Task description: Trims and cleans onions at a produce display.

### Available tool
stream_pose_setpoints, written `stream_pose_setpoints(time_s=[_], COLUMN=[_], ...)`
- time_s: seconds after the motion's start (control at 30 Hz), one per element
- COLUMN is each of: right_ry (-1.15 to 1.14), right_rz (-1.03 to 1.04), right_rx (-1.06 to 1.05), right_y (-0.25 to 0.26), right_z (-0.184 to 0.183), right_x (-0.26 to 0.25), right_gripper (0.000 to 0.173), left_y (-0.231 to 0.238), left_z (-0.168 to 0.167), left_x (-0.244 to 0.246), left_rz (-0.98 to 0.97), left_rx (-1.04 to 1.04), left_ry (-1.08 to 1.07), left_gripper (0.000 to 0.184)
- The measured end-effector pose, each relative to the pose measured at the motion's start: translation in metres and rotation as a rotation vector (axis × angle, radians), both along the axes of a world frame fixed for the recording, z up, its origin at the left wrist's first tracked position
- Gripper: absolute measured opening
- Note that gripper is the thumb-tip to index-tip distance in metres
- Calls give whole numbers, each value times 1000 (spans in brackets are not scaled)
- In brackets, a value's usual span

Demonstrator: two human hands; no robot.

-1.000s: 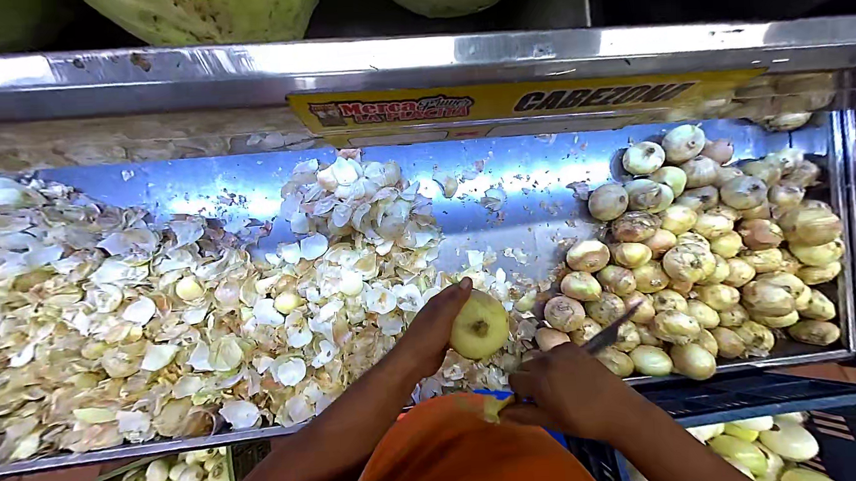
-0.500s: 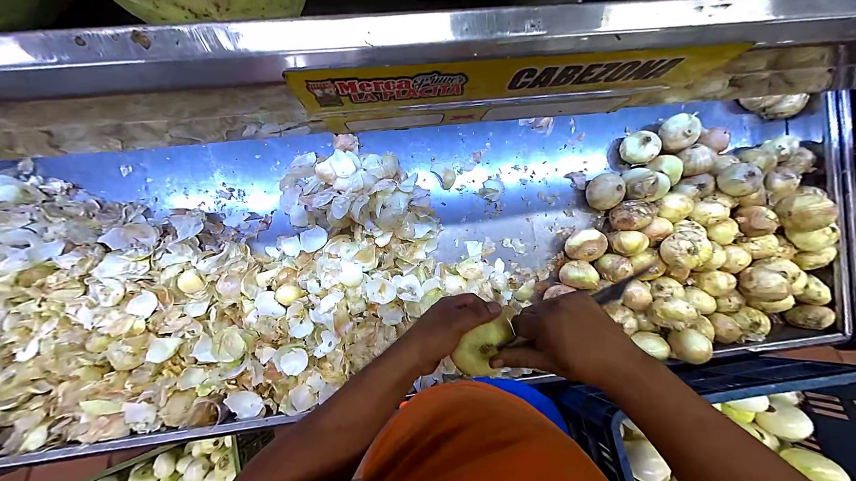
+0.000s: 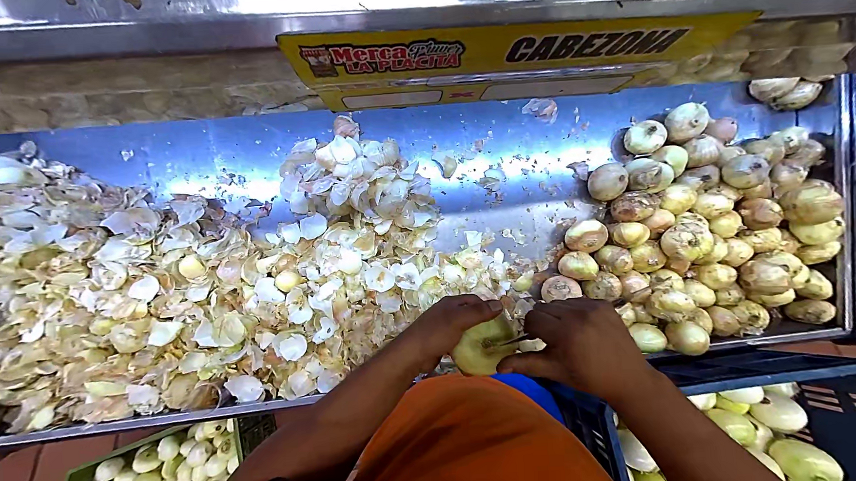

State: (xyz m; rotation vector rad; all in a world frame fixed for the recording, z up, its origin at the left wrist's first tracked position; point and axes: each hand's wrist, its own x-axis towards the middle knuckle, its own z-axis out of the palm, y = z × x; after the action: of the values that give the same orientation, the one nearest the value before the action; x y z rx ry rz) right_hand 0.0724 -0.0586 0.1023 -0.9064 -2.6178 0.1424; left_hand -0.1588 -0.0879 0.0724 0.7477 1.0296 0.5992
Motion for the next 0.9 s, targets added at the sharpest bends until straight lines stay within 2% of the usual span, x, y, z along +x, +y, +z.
stream_pose_setpoints(time_s=[0.27,0.63,0.8,0.9], right_ry=[58,63,81,53], right_rz=[51,70,120,149], right_rx=[96,138,131,54], right_y=[-8,-22,-31,-40], right_z=[-17,-25,-26,-24], right_x=[7,9,6,0], right_gripper=[66,63,63,61], left_y=[0,-5,-1,8], left_z=[-2,-4,-11,-16], left_x=[7,13,11,-2], left_rz=[-14,15,99,179], left_rx=[-51,-308,-367,-317], left_ry=[-3,-153,-177,-170], left_gripper=[44,48,52,59])
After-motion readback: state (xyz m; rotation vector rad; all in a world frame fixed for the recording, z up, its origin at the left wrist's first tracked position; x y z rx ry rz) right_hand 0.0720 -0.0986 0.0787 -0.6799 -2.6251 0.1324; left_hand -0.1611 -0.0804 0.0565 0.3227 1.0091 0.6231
